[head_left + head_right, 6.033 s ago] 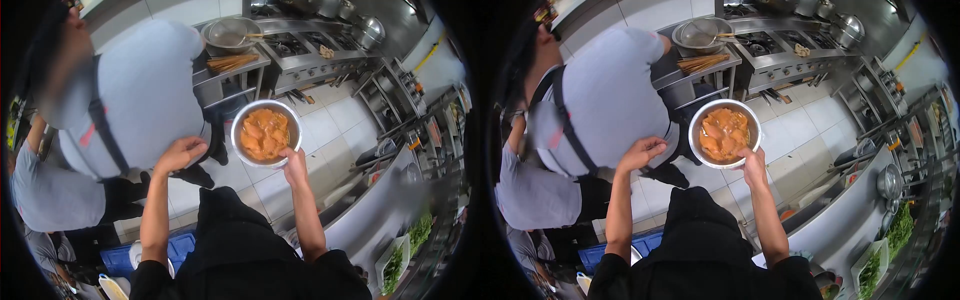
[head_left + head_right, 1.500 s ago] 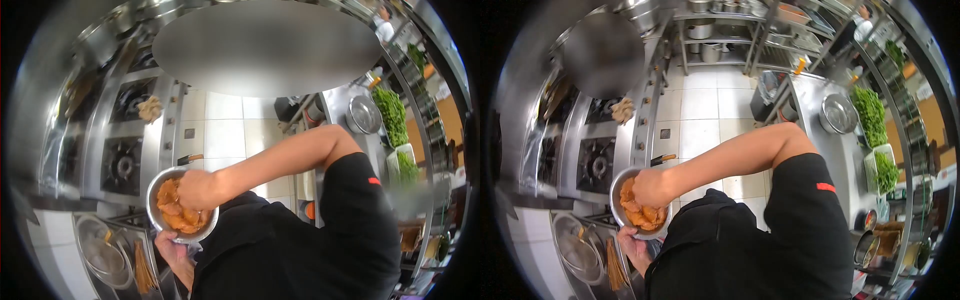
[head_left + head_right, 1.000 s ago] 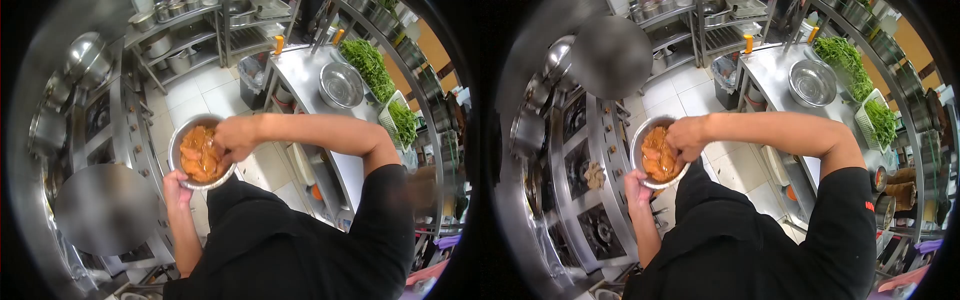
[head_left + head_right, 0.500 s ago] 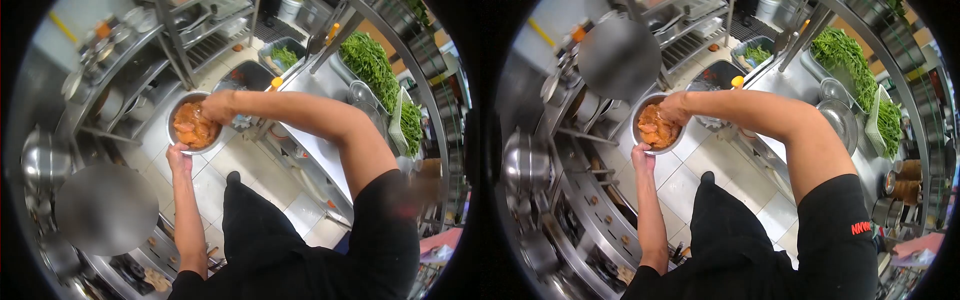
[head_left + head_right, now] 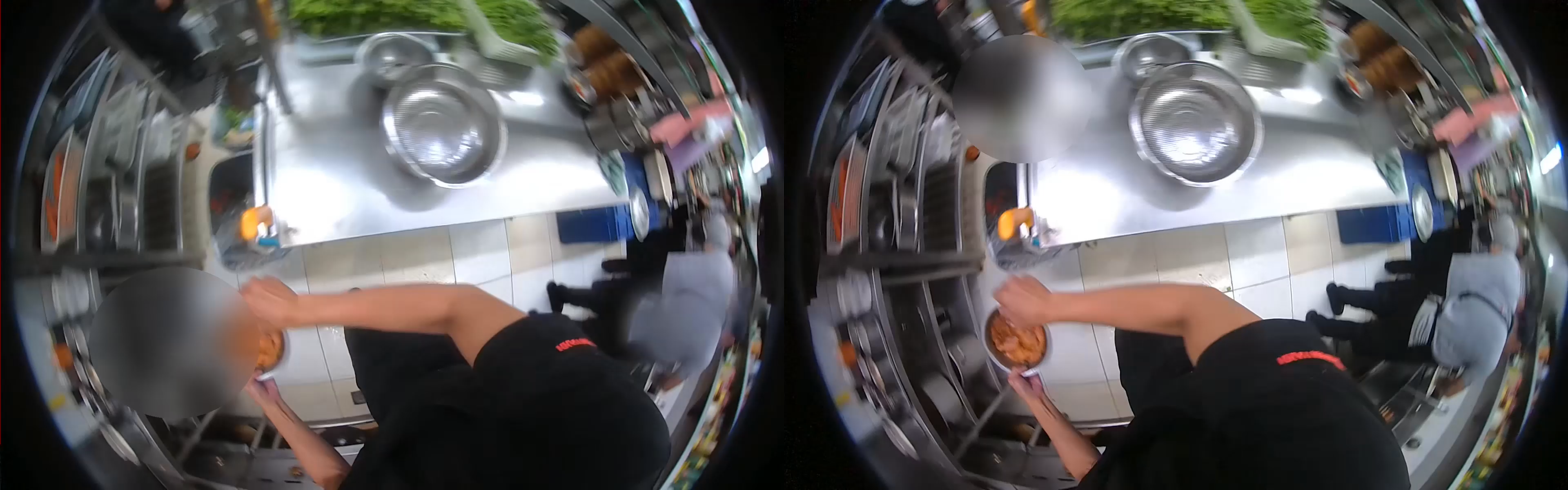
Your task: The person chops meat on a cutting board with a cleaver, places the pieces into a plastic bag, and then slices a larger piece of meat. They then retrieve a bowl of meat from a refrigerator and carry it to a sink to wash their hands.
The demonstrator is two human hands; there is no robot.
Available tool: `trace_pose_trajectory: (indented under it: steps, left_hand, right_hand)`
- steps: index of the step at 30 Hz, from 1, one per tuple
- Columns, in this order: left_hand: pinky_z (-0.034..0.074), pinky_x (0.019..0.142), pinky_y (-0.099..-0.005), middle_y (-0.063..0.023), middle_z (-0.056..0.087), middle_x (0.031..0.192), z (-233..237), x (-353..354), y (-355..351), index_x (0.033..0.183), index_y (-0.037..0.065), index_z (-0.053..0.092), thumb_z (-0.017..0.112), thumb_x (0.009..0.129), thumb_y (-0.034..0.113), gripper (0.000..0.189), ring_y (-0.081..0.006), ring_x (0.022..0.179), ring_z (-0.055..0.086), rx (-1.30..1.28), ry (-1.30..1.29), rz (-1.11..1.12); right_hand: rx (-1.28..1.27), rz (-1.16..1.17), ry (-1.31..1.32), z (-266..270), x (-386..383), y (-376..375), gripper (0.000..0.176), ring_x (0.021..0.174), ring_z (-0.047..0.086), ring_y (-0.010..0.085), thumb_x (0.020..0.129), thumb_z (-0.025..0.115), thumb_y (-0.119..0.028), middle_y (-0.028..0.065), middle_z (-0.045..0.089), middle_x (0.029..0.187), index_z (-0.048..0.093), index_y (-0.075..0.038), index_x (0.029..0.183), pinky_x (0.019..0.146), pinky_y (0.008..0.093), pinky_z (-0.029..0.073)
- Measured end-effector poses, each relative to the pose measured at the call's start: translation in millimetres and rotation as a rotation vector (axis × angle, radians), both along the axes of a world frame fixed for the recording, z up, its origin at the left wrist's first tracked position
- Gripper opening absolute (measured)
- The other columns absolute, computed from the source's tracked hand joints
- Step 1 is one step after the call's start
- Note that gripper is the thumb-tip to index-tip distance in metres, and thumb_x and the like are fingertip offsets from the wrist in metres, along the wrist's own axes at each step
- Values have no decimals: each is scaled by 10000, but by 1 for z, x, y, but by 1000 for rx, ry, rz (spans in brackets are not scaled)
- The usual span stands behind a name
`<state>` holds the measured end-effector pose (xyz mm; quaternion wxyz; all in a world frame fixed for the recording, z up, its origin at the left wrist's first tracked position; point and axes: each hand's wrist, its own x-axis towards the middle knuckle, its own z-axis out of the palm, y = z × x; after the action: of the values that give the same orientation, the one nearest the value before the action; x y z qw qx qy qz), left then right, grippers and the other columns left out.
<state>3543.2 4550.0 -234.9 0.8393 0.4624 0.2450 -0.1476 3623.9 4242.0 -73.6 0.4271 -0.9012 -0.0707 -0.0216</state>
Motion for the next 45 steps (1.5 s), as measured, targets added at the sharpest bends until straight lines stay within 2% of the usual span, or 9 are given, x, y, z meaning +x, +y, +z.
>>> trace_pose_trajectory:
  steps: [3,5,13,15,22,29,36,43,45]
  left_hand:
    - [497,928,-386,-160,604,1036,49,-24,-75,931,-58,586,547,519,15,420,-280,979,607,17,65,-107]
    - [487,953,-418,-167,600,1072,5,-32,-70,1024,-73,571,538,514,-1,517,-304,1013,605,-19,222,-291]
    - [393,1055,-482,-185,498,1297,45,-76,-304,1298,-59,403,505,579,-91,727,-347,1209,495,-58,325,-1031]
    - [354,1088,-488,-182,459,1341,50,-89,-357,1328,-47,376,500,591,-87,749,-352,1256,448,17,414,-1129]
    - [360,1088,-498,-180,460,1350,16,-150,-526,1303,-54,406,464,630,-102,678,-351,1267,440,52,371,-1248]
    - [422,1023,-500,-180,524,1264,-52,-179,-660,1259,-66,442,455,664,-111,597,-354,1178,511,76,341,-1089]
    - [405,611,-293,-9,445,708,-123,-142,-744,788,51,505,501,691,-120,197,-154,599,415,149,387,-1046]
    - [510,827,-395,-91,625,980,-142,-127,-772,975,17,589,523,697,-93,306,-239,906,602,185,427,-986]
    - [499,871,-417,-104,627,1041,-135,-123,-773,1024,21,590,530,703,-83,343,-264,982,593,228,452,-986]
  right_hand:
    - [211,-258,-8,-7,-95,-50,220,739,582,344,838,617,-233,142,602,750,565,-36,755,680,441,475]
    - [330,-502,7,-9,-159,-91,104,744,571,348,828,595,-126,141,582,745,551,-39,791,663,437,461]
    - [177,-1841,97,-92,-459,-210,86,652,633,256,834,624,-140,125,649,713,656,-62,819,617,360,496]
    - [140,-2104,60,-103,-528,-206,50,621,607,127,815,680,-110,69,657,685,662,-66,801,593,282,488]
    - [429,-2671,145,-143,-684,-81,142,732,600,129,817,695,-176,47,657,765,662,-48,867,679,271,478]
    - [595,-2773,497,-153,-702,80,221,635,467,90,814,702,-245,-24,536,667,653,-30,835,580,261,413]
    - [1224,-2815,483,-132,-655,169,222,483,462,90,872,643,-192,3,517,595,559,-46,727,431,255,380]
    - [1561,-2874,338,-115,-608,164,176,444,475,107,890,632,-154,16,515,582,549,-61,766,388,255,375]
    - [1609,-2818,618,-113,-605,143,189,472,491,103,889,640,-170,13,521,595,544,-68,763,408,249,386]
